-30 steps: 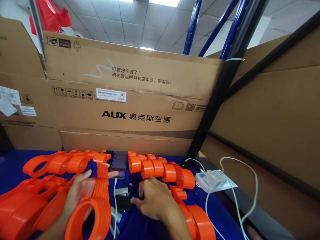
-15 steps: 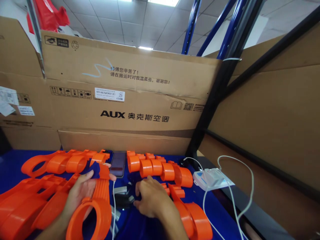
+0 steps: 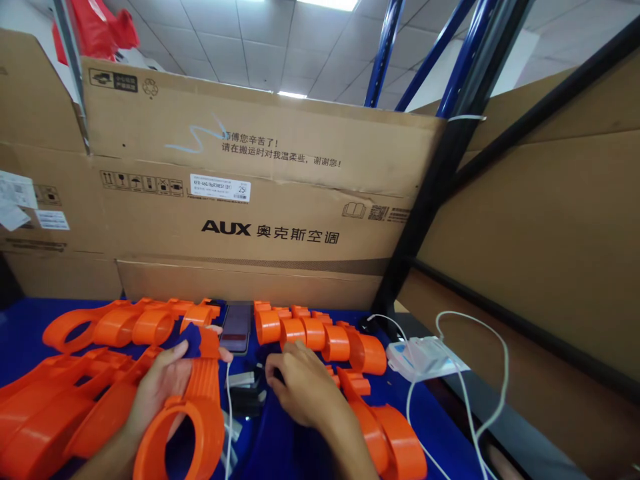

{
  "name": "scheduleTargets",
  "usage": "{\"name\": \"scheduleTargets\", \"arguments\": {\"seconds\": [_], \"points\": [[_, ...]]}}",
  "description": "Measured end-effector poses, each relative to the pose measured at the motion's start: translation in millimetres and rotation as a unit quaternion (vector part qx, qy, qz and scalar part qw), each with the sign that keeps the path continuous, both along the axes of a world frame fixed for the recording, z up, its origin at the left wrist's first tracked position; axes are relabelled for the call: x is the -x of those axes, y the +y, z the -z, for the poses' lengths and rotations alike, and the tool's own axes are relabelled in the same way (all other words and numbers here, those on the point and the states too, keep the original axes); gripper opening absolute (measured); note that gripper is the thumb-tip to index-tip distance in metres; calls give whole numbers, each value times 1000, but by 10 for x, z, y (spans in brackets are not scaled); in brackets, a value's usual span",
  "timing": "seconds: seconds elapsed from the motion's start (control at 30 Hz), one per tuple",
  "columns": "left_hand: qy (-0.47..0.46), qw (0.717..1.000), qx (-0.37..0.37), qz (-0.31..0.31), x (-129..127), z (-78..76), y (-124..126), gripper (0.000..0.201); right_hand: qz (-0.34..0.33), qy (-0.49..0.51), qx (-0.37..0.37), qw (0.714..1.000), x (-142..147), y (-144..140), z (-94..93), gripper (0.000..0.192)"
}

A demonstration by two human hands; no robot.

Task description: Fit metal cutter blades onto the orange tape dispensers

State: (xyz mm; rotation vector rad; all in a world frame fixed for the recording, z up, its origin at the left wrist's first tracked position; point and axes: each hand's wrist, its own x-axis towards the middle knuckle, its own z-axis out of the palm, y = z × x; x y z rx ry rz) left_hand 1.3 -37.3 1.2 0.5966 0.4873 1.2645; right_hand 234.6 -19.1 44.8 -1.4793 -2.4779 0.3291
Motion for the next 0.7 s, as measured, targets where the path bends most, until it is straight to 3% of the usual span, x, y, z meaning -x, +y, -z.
{"name": "scheduleTargets", "arguments": {"seconds": [0.17,0.27,0.43,0.7], "points": [[13,999,-30,6,0,5,18,59,-12,53,-14,998,-90,-10,-44,14],[22,999,-35,24,-2,6,14,60,22,64,3,998,-127,-4,-47,17],[22,999,-28,33,-9,-14,-16,59,87,53,19,995,-88,-11,-55,11],[25,999,-30,31,4,-18,-16,58,78,0,48,996,-72,-116,-13,19]]}}
